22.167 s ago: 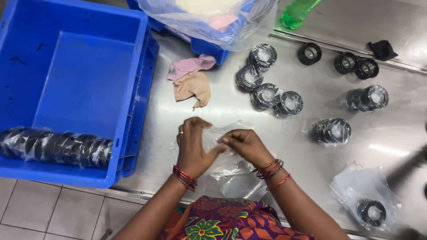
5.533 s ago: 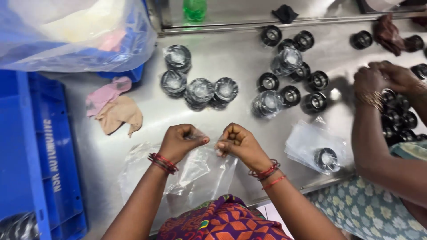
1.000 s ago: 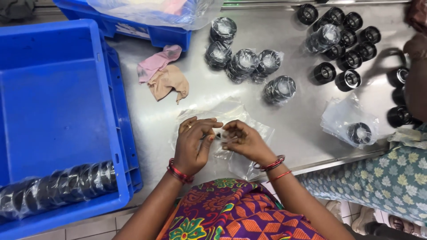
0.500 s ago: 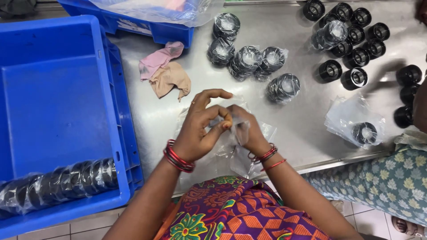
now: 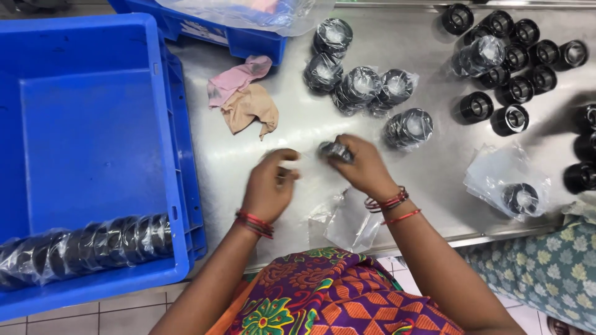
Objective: Packing small circular metal parts into plastic bags on a production floor.
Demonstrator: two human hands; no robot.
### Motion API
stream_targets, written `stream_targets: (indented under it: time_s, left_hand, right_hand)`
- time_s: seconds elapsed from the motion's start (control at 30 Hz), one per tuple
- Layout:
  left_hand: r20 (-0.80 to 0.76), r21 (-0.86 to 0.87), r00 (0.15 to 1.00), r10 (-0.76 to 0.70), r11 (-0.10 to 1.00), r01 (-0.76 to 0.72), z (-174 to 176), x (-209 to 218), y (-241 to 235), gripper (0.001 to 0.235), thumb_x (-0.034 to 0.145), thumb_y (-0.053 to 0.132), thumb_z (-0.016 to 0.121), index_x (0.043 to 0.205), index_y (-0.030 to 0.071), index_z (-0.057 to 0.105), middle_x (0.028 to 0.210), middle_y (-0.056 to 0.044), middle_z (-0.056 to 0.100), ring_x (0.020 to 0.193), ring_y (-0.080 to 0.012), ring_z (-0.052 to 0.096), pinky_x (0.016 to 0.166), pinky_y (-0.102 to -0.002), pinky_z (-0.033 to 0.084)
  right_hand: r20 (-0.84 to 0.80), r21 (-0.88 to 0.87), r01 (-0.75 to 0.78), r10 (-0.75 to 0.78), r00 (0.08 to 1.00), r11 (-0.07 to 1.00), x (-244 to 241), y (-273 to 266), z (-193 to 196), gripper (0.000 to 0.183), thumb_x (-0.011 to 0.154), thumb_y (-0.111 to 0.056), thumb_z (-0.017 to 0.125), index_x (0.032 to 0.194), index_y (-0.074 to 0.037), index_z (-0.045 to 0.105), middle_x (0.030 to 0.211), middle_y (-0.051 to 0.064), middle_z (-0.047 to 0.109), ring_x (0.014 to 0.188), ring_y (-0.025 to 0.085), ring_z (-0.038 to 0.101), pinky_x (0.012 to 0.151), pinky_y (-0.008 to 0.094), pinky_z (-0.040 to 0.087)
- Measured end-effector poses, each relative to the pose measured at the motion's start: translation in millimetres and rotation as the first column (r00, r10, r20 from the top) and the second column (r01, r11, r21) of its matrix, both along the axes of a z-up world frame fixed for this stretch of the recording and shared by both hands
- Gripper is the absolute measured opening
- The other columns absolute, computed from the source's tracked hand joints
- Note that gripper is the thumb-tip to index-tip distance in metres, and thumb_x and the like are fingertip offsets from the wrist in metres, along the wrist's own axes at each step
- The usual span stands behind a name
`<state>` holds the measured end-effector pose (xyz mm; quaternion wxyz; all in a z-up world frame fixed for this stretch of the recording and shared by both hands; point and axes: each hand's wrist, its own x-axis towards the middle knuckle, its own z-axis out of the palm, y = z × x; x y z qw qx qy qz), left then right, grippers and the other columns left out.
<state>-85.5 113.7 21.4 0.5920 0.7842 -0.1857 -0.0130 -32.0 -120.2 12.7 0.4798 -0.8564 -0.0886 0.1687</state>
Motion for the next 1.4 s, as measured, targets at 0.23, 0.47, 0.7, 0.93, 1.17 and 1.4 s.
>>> stream_targets:
  time_s: [0.23,0.47,0.7,0.93,1.17,1.4]
  left_hand:
    - [0.072,0.424,0.822,0.564,0.729,-0.537,-6.9,-37.1,38.4,0.030,0.084,0.012,0.075,0.110,0.005,0.063,0.100,-0.015,0.066,0.078,-0.0300,0.069,0.068,-0.041,0.054]
    - [-0.193,0.667,0.802,0.565,0.675,-0.314,-8.7,-53.8,40.5,0.052,0.070,0.039,0.090,0.102,0.009,0.064,0.080,-0.007,0.070,0.077,-0.0299,0.070,0.069,-0.043,0.054]
    - [-0.240,0.647,0.794,0.559,0.702,-0.298,-18.2,-51.3,42.6,0.051,0.070,0.034,0.089,0.106,0.009,0.063,0.079,-0.004,0.075,0.080,-0.0279,0.072,0.070,-0.042,0.054]
    - [-0.314,0.334,0.839,0.445,0.879,-0.341,-43.0,-54.8,46.3,0.037,0.076,0.022,0.087,0.108,0.011,0.071,0.083,-0.003,0.073,0.070,-0.0174,0.069,0.066,-0.032,0.054]
    - [-0.547,-0.284,0.835,0.051,0.927,-0.243,-43.0,-36.9,41.6,0.020,0.091,0.018,0.079,0.106,0.005,0.079,0.090,-0.001,0.072,0.077,-0.0090,0.060,0.068,-0.026,0.051]
    - [-0.617,-0.435,0.784,-0.067,0.860,-0.269,11.0,-28.1,12.4,0.028,0.090,0.019,0.075,0.115,0.006,0.073,0.096,0.001,0.071,0.085,-0.0093,0.067,0.073,-0.028,0.058]
  right_hand:
    - [0.603,-0.550,0.273,0.149,0.784,0.789,31.1,33.2,6.8,0.028,0.075,0.000,0.068,0.101,-0.008,0.065,0.106,0.013,0.064,0.082,0.036,0.066,0.066,0.046,0.053]
    - [0.456,-0.318,-0.076,0.223,0.862,0.945,-2.4,39.0,7.9,0.029,0.080,-0.001,0.059,0.107,-0.007,0.067,0.112,0.012,0.064,0.091,0.033,0.068,0.081,0.041,0.057]
    - [0.285,-0.285,-0.250,0.331,0.900,0.925,-45.8,73.0,1.5,0.035,0.075,-0.020,0.085,0.101,-0.005,0.067,0.100,0.013,0.062,0.095,0.032,0.062,0.083,0.042,0.052]
    - [0.250,-0.189,-0.235,0.278,0.927,0.953,-42.5,66.1,3.1,0.043,0.070,-0.019,0.087,0.101,-0.004,0.062,0.099,0.012,0.057,0.092,0.028,0.058,0.080,0.038,0.050]
    - [-0.137,0.273,-0.139,0.181,0.974,0.952,-41.8,21.9,6.4,0.023,0.093,-0.025,0.074,0.101,-0.004,0.067,0.100,0.005,0.068,0.084,0.008,0.059,0.070,0.025,0.049]
    - [-0.338,0.456,0.110,0.058,0.939,0.883,-53.8,-1.6,31.4,0.016,0.094,-0.021,0.072,0.100,-0.007,0.068,0.080,0.002,0.071,0.066,0.006,0.056,0.059,0.022,0.044]
